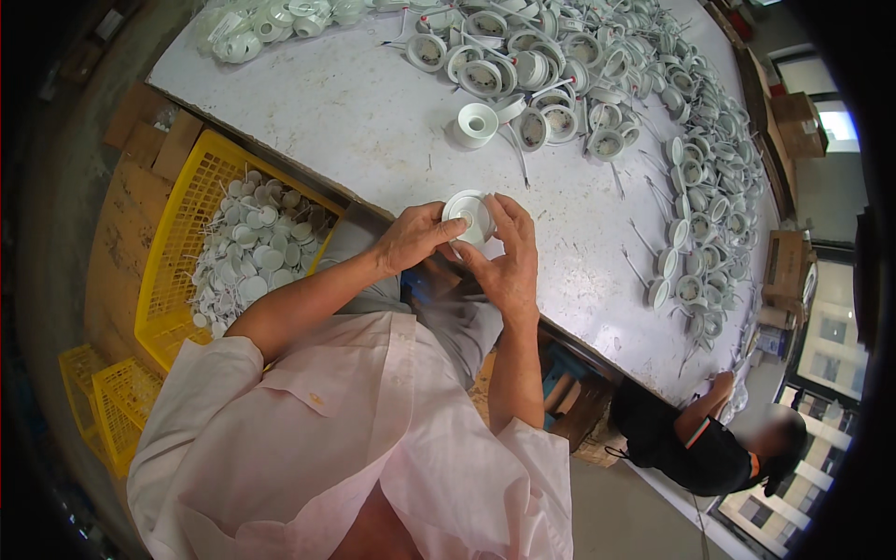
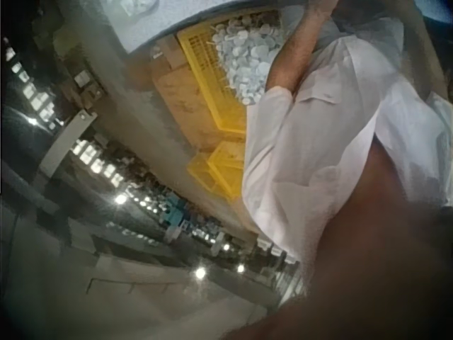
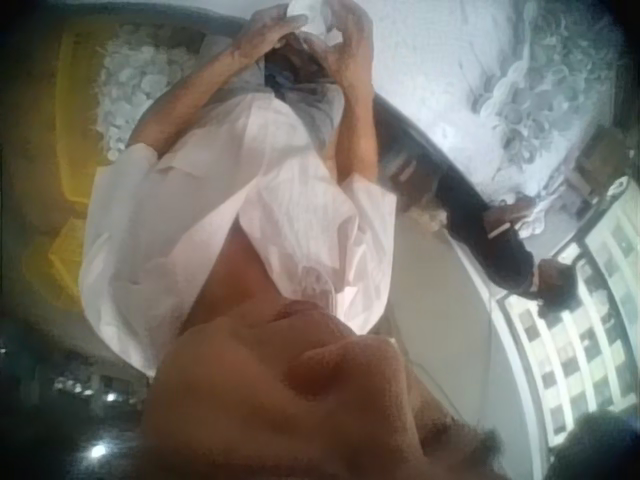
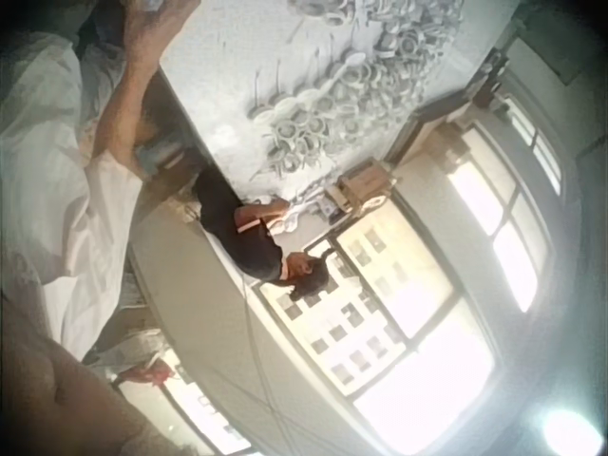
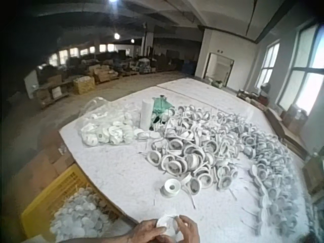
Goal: The person assembles light fixtures by picking up LED housings and pressing plastic covers onto them by hand.
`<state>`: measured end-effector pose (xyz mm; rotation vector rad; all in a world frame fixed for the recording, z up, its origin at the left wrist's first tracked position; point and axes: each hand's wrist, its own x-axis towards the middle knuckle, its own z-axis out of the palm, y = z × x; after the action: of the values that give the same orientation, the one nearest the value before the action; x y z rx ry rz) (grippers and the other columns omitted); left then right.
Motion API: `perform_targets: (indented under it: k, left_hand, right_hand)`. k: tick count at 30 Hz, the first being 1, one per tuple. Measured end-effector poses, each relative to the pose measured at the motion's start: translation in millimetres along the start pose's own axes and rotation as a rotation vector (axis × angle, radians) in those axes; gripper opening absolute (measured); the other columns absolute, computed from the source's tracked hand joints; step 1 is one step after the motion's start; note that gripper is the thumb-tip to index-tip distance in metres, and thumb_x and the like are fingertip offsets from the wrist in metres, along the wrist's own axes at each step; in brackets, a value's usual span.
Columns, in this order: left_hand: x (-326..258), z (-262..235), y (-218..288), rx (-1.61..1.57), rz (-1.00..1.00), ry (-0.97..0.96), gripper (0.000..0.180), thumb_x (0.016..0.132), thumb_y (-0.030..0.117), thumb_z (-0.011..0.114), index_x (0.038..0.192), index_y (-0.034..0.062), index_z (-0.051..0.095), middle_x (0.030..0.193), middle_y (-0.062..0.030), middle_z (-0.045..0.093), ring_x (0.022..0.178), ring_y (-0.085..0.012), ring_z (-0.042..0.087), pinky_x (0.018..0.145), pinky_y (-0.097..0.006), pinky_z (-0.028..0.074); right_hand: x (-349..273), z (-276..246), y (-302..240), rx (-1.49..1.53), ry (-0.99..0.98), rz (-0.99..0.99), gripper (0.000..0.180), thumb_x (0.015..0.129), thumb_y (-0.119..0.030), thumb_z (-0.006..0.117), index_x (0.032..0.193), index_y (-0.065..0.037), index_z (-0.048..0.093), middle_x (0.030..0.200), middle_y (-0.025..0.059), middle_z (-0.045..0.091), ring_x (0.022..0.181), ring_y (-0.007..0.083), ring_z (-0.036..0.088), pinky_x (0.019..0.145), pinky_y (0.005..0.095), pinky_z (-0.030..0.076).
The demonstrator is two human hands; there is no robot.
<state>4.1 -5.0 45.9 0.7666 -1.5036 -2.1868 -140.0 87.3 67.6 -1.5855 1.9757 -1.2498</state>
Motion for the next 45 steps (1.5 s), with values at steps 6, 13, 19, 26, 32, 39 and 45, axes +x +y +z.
perform_targets:
  k: [6,13,19,26,32,39,45]
  left_hand:
    - [-0.7,-2.6,-1.3,0.064,-0.001,0.014,0.041,0.092,0.032,0.057,0.113,-0.0029,0.057,0.082,-0.0074,0.063,0.07,-0.0102,0.063,0.052,-0.02,0.041]
    - [6.8,2.7,-13.6,0.15,-0.037,0.036,0.036,0.088,0.02,0.054,0.113,-0.0057,0.057,0.095,-0.0127,0.067,0.077,-0.015,0.066,0.065,-0.025,0.049]
    - [7.2,2.3,-10.4,0.214,-0.086,0.094,0.033,0.084,0.015,0.055,0.108,-0.0068,0.059,0.092,-0.0122,0.067,0.079,-0.0149,0.065,0.072,-0.027,0.051]
    - [6.1,1.6,-13.6,0.182,-0.094,0.116,0.029,0.083,0.013,0.054,0.104,-0.0064,0.062,0.09,-0.0114,0.068,0.076,-0.0135,0.064,0.068,-0.025,0.052]
    - [9.9,3.2,-14.7,0.057,-0.125,0.067,0.027,0.084,0.013,0.057,0.104,-0.0056,0.062,0.086,-0.0083,0.066,0.066,-0.0087,0.058,0.057,-0.021,0.046]
    - [8.9,-7.0,-17.8,0.098,-0.1,-0.027,0.029,0.088,0.016,0.062,0.108,-0.0044,0.059,0.079,-0.0043,0.064,0.059,-0.0051,0.05,0.052,-0.02,0.04]
    - [9.5,-3.5,-18.5,0.089,-0.145,0.012,0.029,0.09,0.016,0.06,0.11,-0.0043,0.059,0.079,-0.004,0.064,0.059,-0.0039,0.048,0.051,-0.02,0.038]
  right_hand:
    - [-10.9,-0.3,15.2,0.353,0.109,0.189,0.053,0.073,-0.008,0.077,0.122,-0.003,0.058,0.12,0.0128,0.056,0.097,0.0187,0.059,0.073,0.0295,0.051]
    - [-11.8,14.5,27.1,0.452,0.143,0.501,0.027,0.087,-0.011,0.066,0.11,0.003,0.063,0.08,0.0053,0.065,0.066,0.0063,0.056,0.058,0.0209,0.046]
    - [-11.3,24.1,23.3,0.401,0.202,0.505,0.022,0.086,-0.01,0.067,0.102,0.004,0.065,0.075,0.0042,0.064,0.061,0.0044,0.051,0.053,0.0197,0.043]
    - [-14.4,29.4,19.2,0.367,0.248,0.495,0.021,0.085,-0.01,0.068,0.1,0.004,0.065,0.071,0.0025,0.061,0.059,0.004,0.05,0.052,0.0196,0.042]
    - [-18.4,31.5,26.7,0.34,0.269,0.507,0.023,0.085,-0.013,0.067,0.101,0.003,0.065,0.068,0.0025,0.06,0.058,0.0057,0.052,0.052,0.0204,0.042]
    - [-17.6,25.0,28.9,0.336,0.283,0.528,0.021,0.085,-0.011,0.067,0.1,0.004,0.065,0.071,0.003,0.061,0.058,0.005,0.05,0.052,0.0204,0.042]
    - [-21.5,16.8,23.3,0.355,0.221,0.579,0.033,0.081,-0.009,0.07,0.11,0.004,0.061,0.089,0.0077,0.063,0.068,0.0084,0.054,0.056,0.0222,0.045]
